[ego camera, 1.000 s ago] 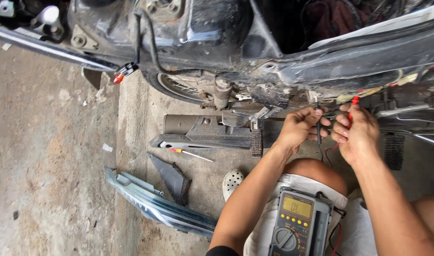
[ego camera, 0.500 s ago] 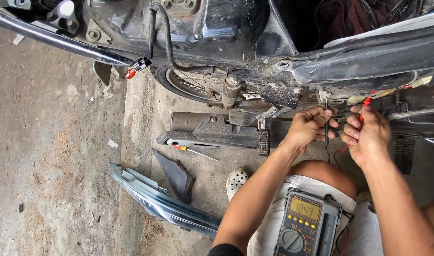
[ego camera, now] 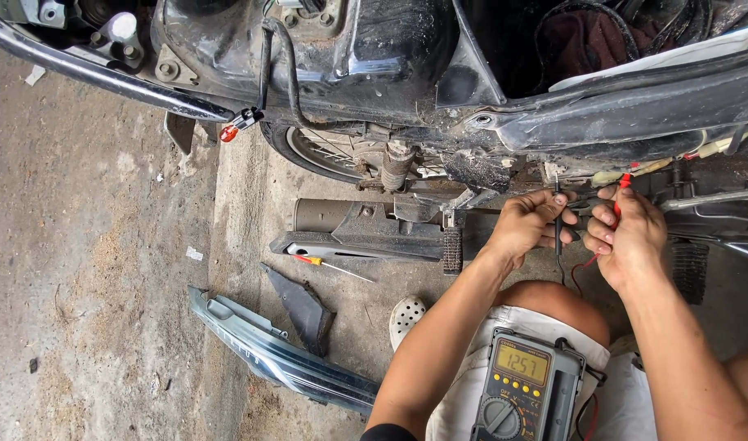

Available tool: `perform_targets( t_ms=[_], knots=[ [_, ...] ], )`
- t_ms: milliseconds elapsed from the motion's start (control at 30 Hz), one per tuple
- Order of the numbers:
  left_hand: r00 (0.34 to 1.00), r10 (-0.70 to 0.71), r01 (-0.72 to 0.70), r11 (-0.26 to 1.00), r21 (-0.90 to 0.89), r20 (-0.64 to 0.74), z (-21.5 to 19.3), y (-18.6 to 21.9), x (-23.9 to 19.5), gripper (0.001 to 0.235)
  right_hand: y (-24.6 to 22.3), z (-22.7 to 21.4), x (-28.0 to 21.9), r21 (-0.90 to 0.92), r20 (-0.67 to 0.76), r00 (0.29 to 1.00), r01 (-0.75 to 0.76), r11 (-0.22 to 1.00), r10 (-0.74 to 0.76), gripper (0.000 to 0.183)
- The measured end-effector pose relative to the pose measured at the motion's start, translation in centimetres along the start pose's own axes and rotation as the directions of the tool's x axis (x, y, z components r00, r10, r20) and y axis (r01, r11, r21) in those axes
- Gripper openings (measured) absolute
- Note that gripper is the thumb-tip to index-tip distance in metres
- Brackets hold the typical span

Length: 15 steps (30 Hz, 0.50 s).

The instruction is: The person uses a multimeter to test the electrical connections on a motorcycle. They touch the probes to various wires and connectors near the engine and frame while observing the multimeter display.

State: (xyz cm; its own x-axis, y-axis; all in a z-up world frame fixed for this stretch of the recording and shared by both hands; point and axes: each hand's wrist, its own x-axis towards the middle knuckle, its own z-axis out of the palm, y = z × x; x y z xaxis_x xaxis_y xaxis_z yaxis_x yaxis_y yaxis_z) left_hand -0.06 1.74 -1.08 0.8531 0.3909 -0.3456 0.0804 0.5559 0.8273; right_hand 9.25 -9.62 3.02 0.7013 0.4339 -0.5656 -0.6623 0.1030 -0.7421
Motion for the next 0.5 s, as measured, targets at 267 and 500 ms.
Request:
perform_targets(
  t_ms=[267,500],
  knots=[
    [1.000,-0.001,0.001,1.000,0.002,-0.006,0.3,0.8,-0.5,0.025,-0.4,0.2,-0.2,-0.009,0.001,1.000,0.003,1.000,-0.003,0.023],
    [0.968,0.194,-0.197,0.980,-0.004,-0.157,1.4,-1.7,-0.4,0.016,0.7,-0.2,-1.1,-0.102,-0.008,0.998,0.062,0.993,-0.063,0.024]
  ],
)
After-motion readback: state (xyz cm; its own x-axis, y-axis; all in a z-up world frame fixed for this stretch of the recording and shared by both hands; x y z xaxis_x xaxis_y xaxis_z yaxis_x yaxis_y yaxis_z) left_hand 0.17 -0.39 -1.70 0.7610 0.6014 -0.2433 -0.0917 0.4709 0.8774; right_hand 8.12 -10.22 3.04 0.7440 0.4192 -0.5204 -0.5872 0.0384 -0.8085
